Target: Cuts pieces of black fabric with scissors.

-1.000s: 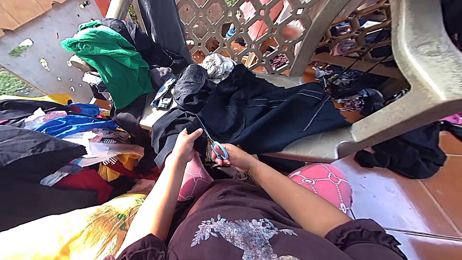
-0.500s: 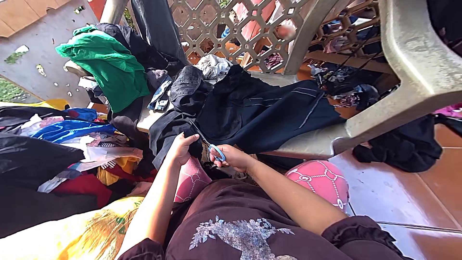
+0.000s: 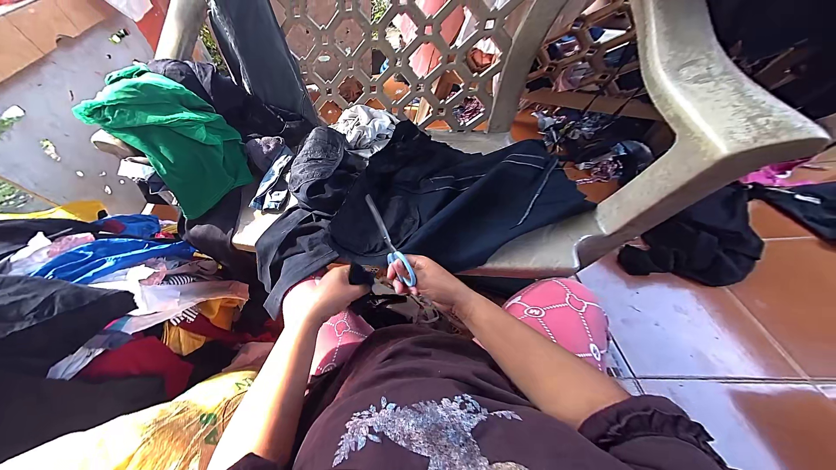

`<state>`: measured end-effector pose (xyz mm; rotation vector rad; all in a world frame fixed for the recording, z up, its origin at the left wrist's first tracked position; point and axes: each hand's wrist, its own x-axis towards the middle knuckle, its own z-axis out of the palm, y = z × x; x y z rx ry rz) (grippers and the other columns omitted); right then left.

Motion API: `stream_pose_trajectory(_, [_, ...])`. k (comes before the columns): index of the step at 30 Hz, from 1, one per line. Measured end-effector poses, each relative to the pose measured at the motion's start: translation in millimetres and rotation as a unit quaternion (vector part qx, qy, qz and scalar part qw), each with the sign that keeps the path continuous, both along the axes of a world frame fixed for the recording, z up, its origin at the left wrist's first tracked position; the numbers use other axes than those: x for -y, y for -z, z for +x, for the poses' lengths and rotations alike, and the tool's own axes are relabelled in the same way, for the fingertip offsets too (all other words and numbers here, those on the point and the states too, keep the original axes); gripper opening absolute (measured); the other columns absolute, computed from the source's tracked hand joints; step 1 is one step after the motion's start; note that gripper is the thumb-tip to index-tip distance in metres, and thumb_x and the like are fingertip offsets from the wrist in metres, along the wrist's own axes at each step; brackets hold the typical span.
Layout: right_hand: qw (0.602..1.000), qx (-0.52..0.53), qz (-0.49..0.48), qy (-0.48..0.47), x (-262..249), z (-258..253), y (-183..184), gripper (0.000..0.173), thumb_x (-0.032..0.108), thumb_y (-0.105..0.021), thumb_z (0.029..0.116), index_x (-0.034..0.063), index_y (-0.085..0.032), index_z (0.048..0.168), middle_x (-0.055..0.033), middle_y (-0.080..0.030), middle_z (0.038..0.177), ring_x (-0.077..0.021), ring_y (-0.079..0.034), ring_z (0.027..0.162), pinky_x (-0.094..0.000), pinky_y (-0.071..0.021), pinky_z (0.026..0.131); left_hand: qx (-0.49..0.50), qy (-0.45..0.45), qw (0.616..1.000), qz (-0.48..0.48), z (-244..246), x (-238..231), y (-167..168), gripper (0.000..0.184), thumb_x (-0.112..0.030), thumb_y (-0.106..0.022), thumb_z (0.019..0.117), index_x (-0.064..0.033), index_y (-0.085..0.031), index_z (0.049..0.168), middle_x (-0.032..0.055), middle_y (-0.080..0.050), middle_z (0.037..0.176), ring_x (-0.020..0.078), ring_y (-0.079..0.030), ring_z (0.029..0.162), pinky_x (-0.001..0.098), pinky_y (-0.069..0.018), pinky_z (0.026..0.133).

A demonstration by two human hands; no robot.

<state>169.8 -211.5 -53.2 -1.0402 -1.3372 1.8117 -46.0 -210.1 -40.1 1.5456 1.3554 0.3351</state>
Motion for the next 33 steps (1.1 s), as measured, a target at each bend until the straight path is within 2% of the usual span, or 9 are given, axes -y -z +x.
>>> stream_pose_trajectory(3, [0.997, 0.001, 0.037, 0.067, -3, 25, 6, 0.031, 0.024, -0.03, 0.1106, 0.0053, -0.054, 0.111, 0.0064, -0.062, 0.079, 0.0002, -0.054, 0.061, -0.0149, -0.0453, 0.057, -0.116, 0.107, 0.987, 0.028, 35, 4, -1, 0.028, -0.02, -0.062, 0.0996, 0.0014, -0.066, 0.118, 0.0205, -0.068, 0.113, 0.032, -0.065, 0.11, 0.0544, -0.0473, 0.1])
stream_pose_trajectory(7, [0.977, 0.041, 0.07, 0.195, -4, 52, 12, 0.028, 0.022, -0.032, 0.1105, 0.001, -0.05, 0.117, 0.0008, -0.063, 0.088, -0.0029, -0.058, 0.067, -0.0181, -0.0495, 0.063, 0.02, 0.158, 0.975, 0.154, 73, 5, 1, 0.049, -0.024, -0.069, 0.0974, 0.0042, -0.058, 0.136, 0.0225, -0.061, 0.134, 0.0302, -0.058, 0.127, 0.0446, -0.0438, 0.111])
stream_pose_trajectory(12, [0.929, 0.183, 0.163, 0.278, -11, 83, 28, 0.028, 0.02, -0.054, 0.104, -0.005, -0.053, 0.117, -0.0091, -0.063, 0.1, -0.0092, -0.061, 0.09, -0.0273, -0.051, 0.082, -0.104, 0.003, 0.936, 0.335, 61, -42, -26, 0.06, -0.03, -0.074, 0.0944, -0.0007, -0.056, 0.143, 0.0226, -0.054, 0.146, 0.0392, -0.05, 0.137, 0.0573, -0.0389, 0.114])
stream_pose_trajectory(15, [0.869, 0.371, 0.218, 0.246, -15, 98, 39, 0.052, 0.037, -0.062, 0.1009, -0.0065, -0.056, 0.128, -0.0217, -0.067, 0.117, -0.0303, -0.065, 0.112, -0.0485, -0.0486, 0.099, -0.284, -0.076, 0.927, 0.234, 39, -74, -23, 0.087, -0.033, -0.08, 0.0893, -0.0011, -0.035, 0.157, 0.03, -0.045, 0.151, 0.0472, -0.044, 0.139, 0.0634, -0.0365, 0.112])
stream_pose_trajectory(17, [0.833, 0.463, 0.229, 0.199, -14, 103, 44, 0.059, 0.041, -0.063, 0.0998, -0.0076, -0.055, 0.133, -0.0264, -0.064, 0.126, -0.04, -0.058, 0.125, -0.0595, -0.0336, 0.113, -0.3, -0.099, 0.941, 0.118, 28, -87, -14, 0.078, -0.03, -0.076, 0.0929, 0.0014, -0.038, 0.153, 0.031, -0.054, 0.14, 0.0476, -0.054, 0.13, 0.0649, -0.0438, 0.105])
stream_pose_trajectory(21, [0.8, 0.534, 0.209, 0.175, -6, 111, 45, 0.06, 0.041, -0.064, 0.0993, -0.0045, -0.053, 0.138, -0.0248, -0.059, 0.137, -0.0383, -0.05, 0.138, -0.063, -0.015, 0.122, 0.003, -0.203, 0.979, 0.037, 10, -94, 2, 0.033, -0.012, -0.067, 0.0986, 0.0042, -0.061, 0.127, 0.0229, -0.067, 0.119, 0.0304, -0.066, 0.11, 0.0488, -0.0514, 0.099])
stream_pose_trajectory(26, [0.773, 0.555, 0.191, 0.241, 3, 138, 49, 0.066, 0.037, -0.074, 0.0932, -0.0074, -0.053, 0.138, -0.0285, -0.057, 0.139, -0.0432, -0.047, 0.14, -0.0667, -0.0175, 0.12, 0.31, -0.355, 0.882, -0.002, 15, -85, 2, 0.037, -0.003, -0.049, 0.1056, -0.0016, -0.039, 0.142, 0.0199, -0.06, 0.119, 0.0244, -0.066, 0.098, 0.0406, -0.0574, 0.083])
stream_pose_trajectory(29, [0.769, 0.563, 0.202, 0.224, 6, 140, 46, 0.069, 0.027, -0.083, 0.0844, -0.0084, -0.054, 0.136, -0.0295, -0.057, 0.139, -0.0455, -0.046, 0.139, -0.0646, -0.0253, 0.118, 0.377, -0.353, 0.856, 0.036, 15, -82, 8, 0.072, 0.005, -0.046, 0.1033, -0.0199, -0.014, 0.162, 0.0212, -0.044, 0.15, 0.0289, -0.061, 0.12, 0.0463, -0.0563, 0.093])
stream_pose_trajectory(33, [0.782, 0.542, 0.237, 0.197, 11, 140, 44, 0.044, 0.005, -0.075, 0.0855, -0.009, -0.061, 0.125, -0.03, -0.065, 0.122, -0.0494, -0.059, 0.119, -0.0611, -0.0429, 0.104, 0.453, -0.357, 0.814, 0.073, 13, -65, -13, 0.034, -0.002, -0.038, 0.1074, -0.0054, -0.05, 0.139, 0.0102, -0.065, 0.112, 0.0174, -0.067, 0.094, 0.0375, -0.0574, 0.082])
